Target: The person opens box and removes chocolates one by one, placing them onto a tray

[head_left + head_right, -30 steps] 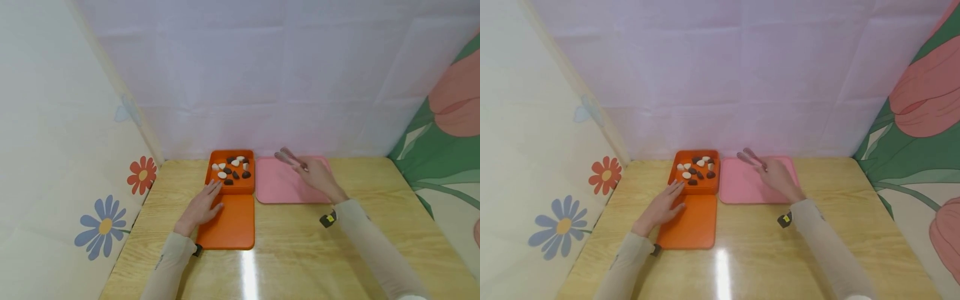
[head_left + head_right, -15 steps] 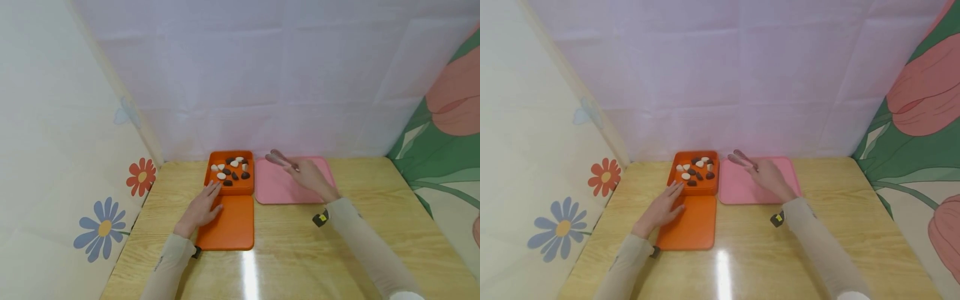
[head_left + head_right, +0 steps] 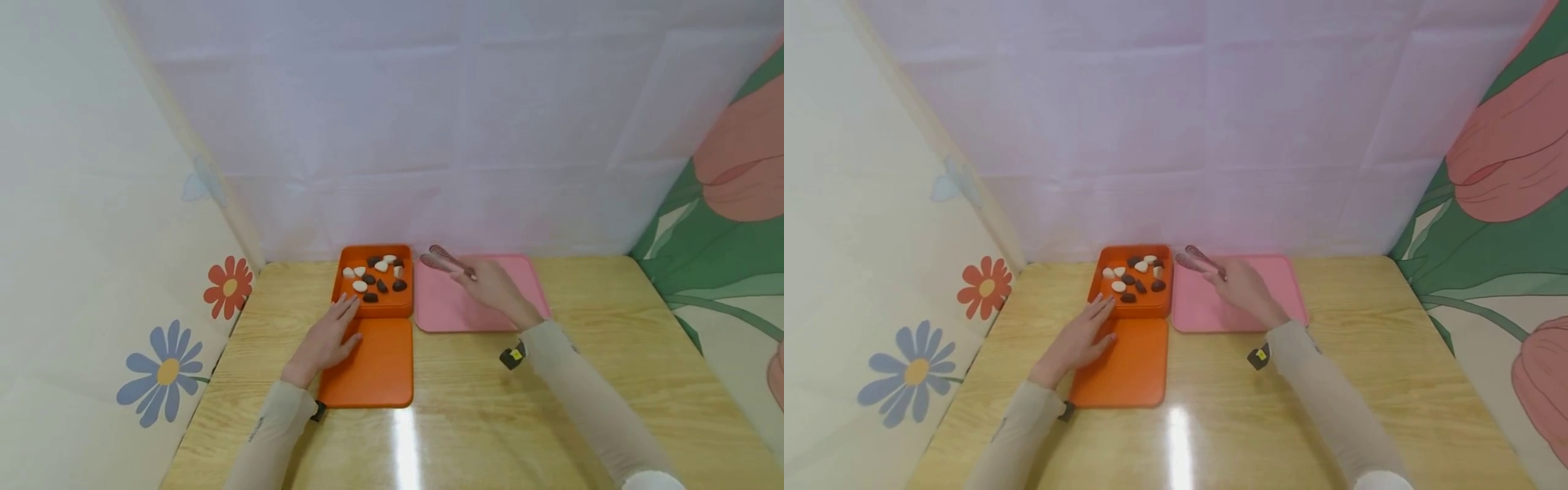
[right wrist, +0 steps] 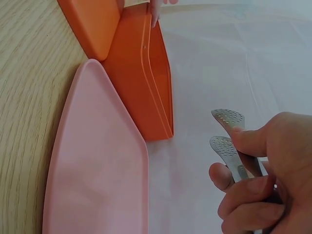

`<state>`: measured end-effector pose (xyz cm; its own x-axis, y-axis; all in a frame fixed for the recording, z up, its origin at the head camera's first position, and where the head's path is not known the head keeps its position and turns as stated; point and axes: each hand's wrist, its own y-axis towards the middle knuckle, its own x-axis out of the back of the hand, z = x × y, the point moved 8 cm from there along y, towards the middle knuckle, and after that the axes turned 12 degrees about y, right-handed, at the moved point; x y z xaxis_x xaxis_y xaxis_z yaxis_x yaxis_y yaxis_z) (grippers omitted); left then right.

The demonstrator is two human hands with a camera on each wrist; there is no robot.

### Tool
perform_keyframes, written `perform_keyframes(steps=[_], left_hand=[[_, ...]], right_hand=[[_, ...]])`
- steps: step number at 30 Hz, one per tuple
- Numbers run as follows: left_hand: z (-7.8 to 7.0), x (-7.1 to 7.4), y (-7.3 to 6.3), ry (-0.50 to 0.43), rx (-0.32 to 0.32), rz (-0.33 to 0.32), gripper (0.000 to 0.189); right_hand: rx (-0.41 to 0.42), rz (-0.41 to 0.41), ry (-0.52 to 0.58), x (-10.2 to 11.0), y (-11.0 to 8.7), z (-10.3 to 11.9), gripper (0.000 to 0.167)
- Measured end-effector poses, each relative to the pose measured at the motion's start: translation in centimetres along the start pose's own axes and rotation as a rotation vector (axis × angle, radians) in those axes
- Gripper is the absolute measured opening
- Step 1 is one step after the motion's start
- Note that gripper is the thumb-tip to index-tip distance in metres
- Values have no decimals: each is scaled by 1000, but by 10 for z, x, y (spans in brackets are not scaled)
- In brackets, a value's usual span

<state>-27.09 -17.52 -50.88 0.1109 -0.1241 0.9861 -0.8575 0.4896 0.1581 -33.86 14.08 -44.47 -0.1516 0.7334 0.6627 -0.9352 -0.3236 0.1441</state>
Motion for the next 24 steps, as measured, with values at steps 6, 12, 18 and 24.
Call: perform_keyframes(steps=[6, 12, 18, 24], left_hand=[[0, 0, 0, 15, -3, -10, 76], [1, -1, 0, 18, 13, 15, 76], [2, -1, -1, 14, 9, 5, 76], [2, -2, -1, 17, 12, 19, 75]], right_hand=[[12, 13, 20, -6, 1, 6, 55], [7, 38, 7, -14, 4, 9, 52], [19, 51, 5, -21, 7, 16, 50], [43, 77, 20, -29, 10, 21, 43]])
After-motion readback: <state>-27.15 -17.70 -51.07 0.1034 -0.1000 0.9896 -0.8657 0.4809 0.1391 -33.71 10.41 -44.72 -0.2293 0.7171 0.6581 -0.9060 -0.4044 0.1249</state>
